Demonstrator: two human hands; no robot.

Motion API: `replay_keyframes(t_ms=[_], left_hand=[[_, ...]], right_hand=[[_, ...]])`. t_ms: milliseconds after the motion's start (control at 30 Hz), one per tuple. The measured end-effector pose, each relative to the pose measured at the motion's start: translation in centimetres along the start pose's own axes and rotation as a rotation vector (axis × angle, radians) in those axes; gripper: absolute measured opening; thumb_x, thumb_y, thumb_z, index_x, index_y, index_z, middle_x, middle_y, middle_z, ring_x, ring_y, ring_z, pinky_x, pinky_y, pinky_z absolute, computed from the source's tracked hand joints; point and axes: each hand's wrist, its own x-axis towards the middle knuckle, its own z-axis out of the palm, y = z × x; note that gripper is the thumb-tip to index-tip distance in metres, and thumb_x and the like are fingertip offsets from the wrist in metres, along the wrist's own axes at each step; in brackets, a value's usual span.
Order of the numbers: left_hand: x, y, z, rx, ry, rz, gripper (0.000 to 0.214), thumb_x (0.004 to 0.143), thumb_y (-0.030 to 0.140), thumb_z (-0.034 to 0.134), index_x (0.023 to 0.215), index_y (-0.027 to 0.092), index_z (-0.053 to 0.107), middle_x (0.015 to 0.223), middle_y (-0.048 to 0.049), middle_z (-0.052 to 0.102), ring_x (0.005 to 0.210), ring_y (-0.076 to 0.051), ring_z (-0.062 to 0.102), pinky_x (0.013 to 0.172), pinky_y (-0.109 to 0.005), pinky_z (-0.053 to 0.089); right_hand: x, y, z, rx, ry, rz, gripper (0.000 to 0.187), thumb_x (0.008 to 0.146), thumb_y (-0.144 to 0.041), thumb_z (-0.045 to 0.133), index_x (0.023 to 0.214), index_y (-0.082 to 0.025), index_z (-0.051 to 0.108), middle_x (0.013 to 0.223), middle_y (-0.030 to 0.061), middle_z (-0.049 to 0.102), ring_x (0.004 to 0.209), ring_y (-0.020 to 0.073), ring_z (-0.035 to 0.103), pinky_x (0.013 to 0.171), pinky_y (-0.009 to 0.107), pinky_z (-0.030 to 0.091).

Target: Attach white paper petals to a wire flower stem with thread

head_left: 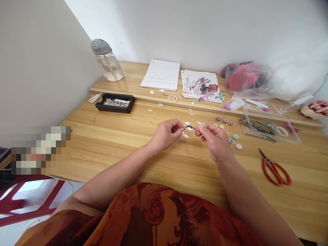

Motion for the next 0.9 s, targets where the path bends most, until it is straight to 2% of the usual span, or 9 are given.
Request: replay_keyframes(t_ms=[200,400,500,667,800,900], left_hand=[[-0.13,-0.21,0.03,0.016,-0.016,0.005,0.013,0.082,0.028,0.063,0.078,0.016,0.064,0.067,0.0018,0.059,0.055,-0.007,0.046,0.052,-0.02,0.036],[-0.06,-0.04,-0.01,-0.082,-0.094,-0.061,0.017,0.081,0.031,0.065,0.078,0.014,0.064,0.067,0.0013,0.06,0.055,-0.007,0.046,0.051,-0.02,0.035],[0.03,0.2,-0.03,-0.144,-0.105,-0.098,0.017,0.08,0.031,0.067,0.077,0.014,0.063,0.067,0.0019,0.058,0.054,-0.006,0.044,0.051,-0.02,0.034],[0.1,0.66,-0.2,-0.159,-0.073,-0.134,0.019,0.08,0.032,0.066,0.077,0.014,0.063,0.064,0.0027,0.056,0.053,-0.006,0.043,0.05,-0.02,0.033],[0.09,0.6,-0.21,-0.135,-0.054,-0.12,0.018,0.08,0.032,0.066,0.078,0.014,0.064,0.067,0.0018,0.058,0.055,-0.006,0.045,0.051,-0.02,0.035],[0.08,0.34,-0.16,-0.111,-0.043,-0.102,0.018,0.08,0.032,0.066,0.079,0.014,0.064,0.068,0.0013,0.059,0.056,-0.007,0.046,0.052,-0.02,0.035]], right_hand=[[-0.29,0.12,0.55,0.011,-0.028,-0.019,0.024,0.073,-0.042,0.078,0.074,-0.019,0.07,0.069,0.002,0.064,0.064,0.0135,0.052,0.061,0.028,0.041],[-0.51,0.09,0.66,0.021,-0.048,-0.096,0.016,0.077,-0.031,0.071,0.071,-0.019,0.064,0.066,-0.0013,0.055,0.061,0.0116,0.043,0.058,0.027,0.034],[-0.54,-0.12,0.73,0.013,-0.063,-0.109,0.017,0.079,-0.033,0.07,0.072,-0.019,0.063,0.066,-0.0012,0.054,0.061,0.0117,0.044,0.058,0.027,0.035],[-0.08,0.12,0.33,0.045,-0.053,-0.079,0.029,0.082,-0.047,0.071,0.074,-0.02,0.066,0.074,0.0026,0.063,0.071,0.0145,0.054,0.063,0.027,0.042],[0.18,0.29,-0.14,0.067,0.018,-0.065,0.03,0.081,-0.051,0.072,0.077,-0.021,0.07,0.08,0.0041,0.067,0.074,0.0151,0.056,0.062,0.026,0.042],[0.01,0.13,-0.06,0.063,-0.016,-0.079,0.03,0.08,-0.05,0.073,0.075,-0.021,0.071,0.079,0.004,0.067,0.075,0.0159,0.057,0.063,0.027,0.044]])
